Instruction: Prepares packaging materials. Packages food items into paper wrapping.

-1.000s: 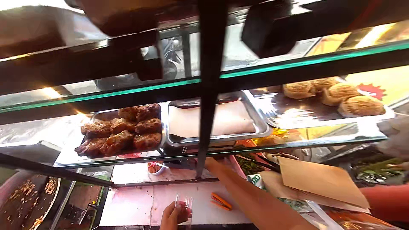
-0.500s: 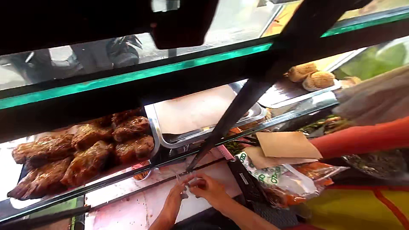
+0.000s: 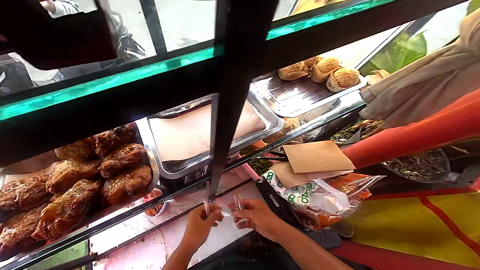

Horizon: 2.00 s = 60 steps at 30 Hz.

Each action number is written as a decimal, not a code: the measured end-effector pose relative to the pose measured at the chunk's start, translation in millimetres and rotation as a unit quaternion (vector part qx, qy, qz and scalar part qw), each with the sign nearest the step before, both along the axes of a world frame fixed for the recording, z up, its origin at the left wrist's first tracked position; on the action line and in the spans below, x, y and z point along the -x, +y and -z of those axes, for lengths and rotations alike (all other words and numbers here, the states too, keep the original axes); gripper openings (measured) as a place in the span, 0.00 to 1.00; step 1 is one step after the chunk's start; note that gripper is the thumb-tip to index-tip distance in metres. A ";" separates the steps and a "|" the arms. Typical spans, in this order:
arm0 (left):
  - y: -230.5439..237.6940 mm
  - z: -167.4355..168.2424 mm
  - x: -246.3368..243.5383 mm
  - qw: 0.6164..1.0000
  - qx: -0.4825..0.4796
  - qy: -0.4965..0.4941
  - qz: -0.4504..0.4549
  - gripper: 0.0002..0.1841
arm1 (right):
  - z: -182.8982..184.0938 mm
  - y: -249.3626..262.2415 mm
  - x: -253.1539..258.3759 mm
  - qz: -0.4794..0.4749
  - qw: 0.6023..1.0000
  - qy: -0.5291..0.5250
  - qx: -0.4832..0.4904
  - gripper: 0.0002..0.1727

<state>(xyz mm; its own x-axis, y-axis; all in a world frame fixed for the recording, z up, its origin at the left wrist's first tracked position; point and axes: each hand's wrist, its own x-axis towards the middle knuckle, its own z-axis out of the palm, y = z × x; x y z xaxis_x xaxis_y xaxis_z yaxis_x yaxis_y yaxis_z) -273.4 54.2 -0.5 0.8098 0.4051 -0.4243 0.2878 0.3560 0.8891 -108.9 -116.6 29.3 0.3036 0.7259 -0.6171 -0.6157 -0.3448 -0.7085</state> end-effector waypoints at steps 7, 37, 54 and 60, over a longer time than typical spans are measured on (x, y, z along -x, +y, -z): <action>10.1 -12.2 -7.9 0.991 -0.123 -0.030 -0.050 0.08 | -3.3 -21.8 -31.2 0.074 0.996 -0.012 -0.054 0.12; 4.3 -74.9 31.4 0.928 -0.354 0.002 -0.115 0.06 | -18.7 -28.6 -57.3 -0.023 0.982 -0.114 -0.148 0.10; -11.2 -73.1 9.1 0.947 -0.301 0.005 -0.115 0.09 | -37.3 -48.5 -74.4 0.022 0.982 -0.069 -0.177 0.11; -62.9 -94.3 -23.3 0.827 -0.545 -0.076 -0.118 0.13 | -49.7 -48.1 -66.6 0.111 0.977 -0.154 -0.093 0.16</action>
